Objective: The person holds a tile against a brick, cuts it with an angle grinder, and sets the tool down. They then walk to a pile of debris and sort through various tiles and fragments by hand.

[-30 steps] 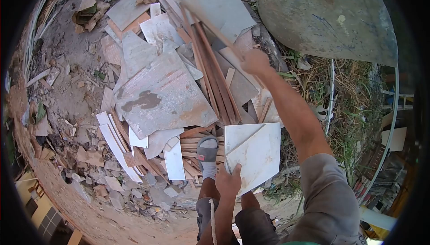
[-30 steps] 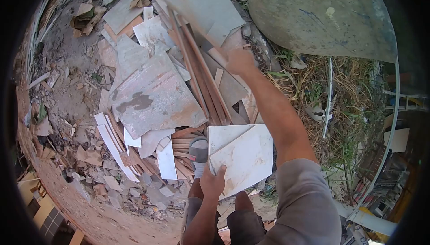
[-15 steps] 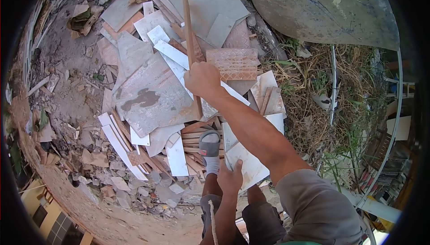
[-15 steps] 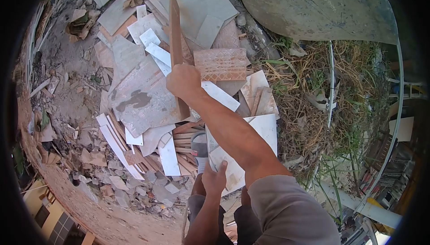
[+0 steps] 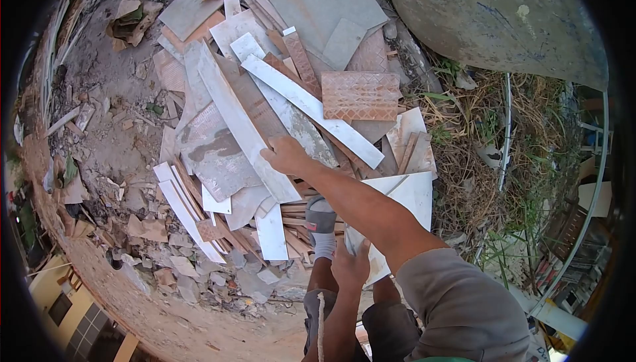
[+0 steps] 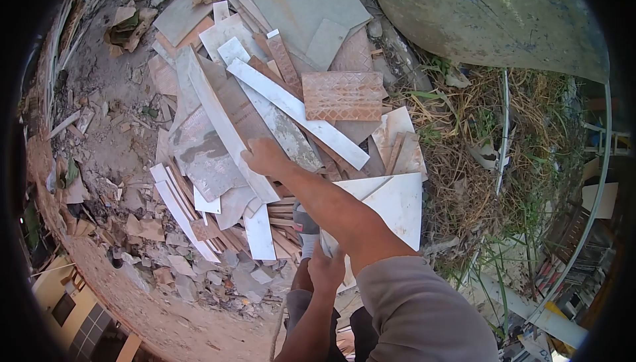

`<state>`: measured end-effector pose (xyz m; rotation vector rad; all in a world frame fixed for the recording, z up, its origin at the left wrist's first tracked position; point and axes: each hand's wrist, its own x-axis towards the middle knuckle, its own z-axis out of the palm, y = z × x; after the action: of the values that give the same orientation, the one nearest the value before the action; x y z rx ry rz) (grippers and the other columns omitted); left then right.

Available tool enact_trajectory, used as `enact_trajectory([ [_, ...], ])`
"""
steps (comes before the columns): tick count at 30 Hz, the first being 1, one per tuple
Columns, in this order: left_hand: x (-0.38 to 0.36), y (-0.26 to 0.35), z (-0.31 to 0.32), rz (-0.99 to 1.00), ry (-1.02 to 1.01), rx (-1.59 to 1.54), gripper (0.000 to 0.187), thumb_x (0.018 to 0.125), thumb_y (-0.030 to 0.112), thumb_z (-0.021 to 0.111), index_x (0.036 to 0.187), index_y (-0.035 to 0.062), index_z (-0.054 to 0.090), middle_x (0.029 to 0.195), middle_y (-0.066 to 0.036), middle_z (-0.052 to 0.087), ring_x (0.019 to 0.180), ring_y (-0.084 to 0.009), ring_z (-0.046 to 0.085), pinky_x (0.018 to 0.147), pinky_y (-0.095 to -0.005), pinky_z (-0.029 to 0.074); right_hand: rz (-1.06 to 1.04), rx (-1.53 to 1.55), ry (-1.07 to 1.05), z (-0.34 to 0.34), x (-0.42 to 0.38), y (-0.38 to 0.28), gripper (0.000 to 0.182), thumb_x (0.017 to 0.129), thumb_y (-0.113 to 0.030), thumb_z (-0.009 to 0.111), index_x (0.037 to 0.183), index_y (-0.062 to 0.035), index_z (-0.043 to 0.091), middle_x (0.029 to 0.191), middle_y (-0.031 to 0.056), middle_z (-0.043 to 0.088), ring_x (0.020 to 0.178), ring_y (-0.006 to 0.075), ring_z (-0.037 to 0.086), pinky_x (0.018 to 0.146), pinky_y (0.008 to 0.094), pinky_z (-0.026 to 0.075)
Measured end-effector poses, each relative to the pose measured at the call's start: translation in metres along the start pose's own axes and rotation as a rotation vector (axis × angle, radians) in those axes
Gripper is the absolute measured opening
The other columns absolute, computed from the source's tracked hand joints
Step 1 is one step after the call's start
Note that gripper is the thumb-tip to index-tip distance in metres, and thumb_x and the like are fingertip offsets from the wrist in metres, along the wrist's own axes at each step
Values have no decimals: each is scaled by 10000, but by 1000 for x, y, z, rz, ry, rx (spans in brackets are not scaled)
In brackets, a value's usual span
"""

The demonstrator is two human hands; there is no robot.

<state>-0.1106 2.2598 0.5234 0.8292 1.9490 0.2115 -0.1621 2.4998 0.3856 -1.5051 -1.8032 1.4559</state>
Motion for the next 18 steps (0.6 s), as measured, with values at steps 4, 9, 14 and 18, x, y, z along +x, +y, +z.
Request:
enact_trajectory([
  [4, 2, -3, 3, -68, -24, -9, 516, 808, 446, 711, 1037, 2, 582, 895, -236, 676, 854, -450, 652, 762, -507, 501, 243, -200, -146, -6, 15, 37, 285, 793, -191, 575, 904, 46, 690, 924, 271, 669, 910, 421, 652, 820, 457, 518],
  [9, 8, 7, -4, -30, -18, -31, 518, 811, 434, 719, 1068, 2, 591, 893, -233, 681, 847, -441, 659, 758, -490, 511, 308, -455, -327, -47, 24, 14, 281, 762, -157, 577, 922, 24, 720, 961, 257, 684, 941, 374, 676, 803, 438, 546],
  [14, 16, 10, -7, 2, -27, -44, 502, 813, 426, 722, 1046, 3, 586, 867, -229, 681, 812, -439, 663, 722, -480, 522, 142, -409, 569, -152, 53, 57, 224, 832, -223, 559, 914, -25, 623, 970, 237, 631, 928, 402, 609, 800, 510, 481],
  [18, 20, 19, -11, -23, -55, 23, 500, 816, 440, 714, 1012, 6, 561, 829, -231, 674, 791, -434, 665, 699, -491, 521, 550, -502, 678, -257, 76, 138, 495, 732, -243, 635, 1133, 43, 577, 1145, 269, 612, 1121, 400, 578, 949, 449, 466],
])
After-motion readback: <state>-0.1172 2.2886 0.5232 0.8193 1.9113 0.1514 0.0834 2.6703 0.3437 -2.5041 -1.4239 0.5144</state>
